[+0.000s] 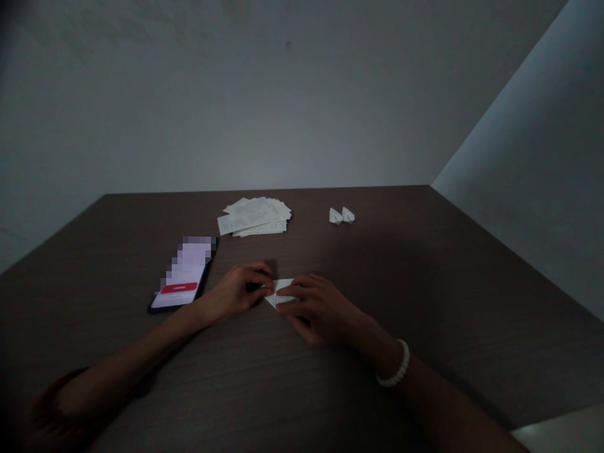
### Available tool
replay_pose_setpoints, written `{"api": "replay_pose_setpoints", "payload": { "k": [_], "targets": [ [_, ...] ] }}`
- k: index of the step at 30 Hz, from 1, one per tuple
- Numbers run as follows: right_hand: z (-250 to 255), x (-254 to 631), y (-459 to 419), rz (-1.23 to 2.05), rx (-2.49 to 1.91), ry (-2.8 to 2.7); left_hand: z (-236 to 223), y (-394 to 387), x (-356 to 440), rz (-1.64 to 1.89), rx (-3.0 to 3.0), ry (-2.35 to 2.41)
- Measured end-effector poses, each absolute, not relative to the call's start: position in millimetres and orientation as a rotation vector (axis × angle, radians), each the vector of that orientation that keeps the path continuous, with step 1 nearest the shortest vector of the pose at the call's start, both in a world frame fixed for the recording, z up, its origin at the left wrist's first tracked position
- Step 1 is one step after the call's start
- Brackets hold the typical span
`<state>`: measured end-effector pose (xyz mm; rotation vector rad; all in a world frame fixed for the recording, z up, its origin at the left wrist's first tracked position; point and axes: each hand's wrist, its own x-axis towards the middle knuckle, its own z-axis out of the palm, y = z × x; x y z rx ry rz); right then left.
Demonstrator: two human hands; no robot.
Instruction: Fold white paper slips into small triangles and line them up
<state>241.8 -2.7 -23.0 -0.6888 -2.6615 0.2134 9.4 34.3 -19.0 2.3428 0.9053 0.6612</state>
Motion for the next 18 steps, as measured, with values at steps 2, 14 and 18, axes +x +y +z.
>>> {"api": "replay_pose_setpoints", "payload": {
  "k": [2, 14, 18],
  "targets": [
    [-23.2, 242.2, -3.1, 0.213, -0.685, -2.658, -20.0, 34.6, 8.8, 0.659, 2.348, 0.919],
    [-22.1, 242.4, -3.7, 0.191, -0.665, -2.649, -21.7, 34.6, 10.1, 0.663, 2.349, 0.903],
    [-23.9, 241.8, -3.4, 0.169, -0.654, -2.664, -21.3, 34.0, 10.0, 0.680, 2.344, 0.908]
  ]
}}
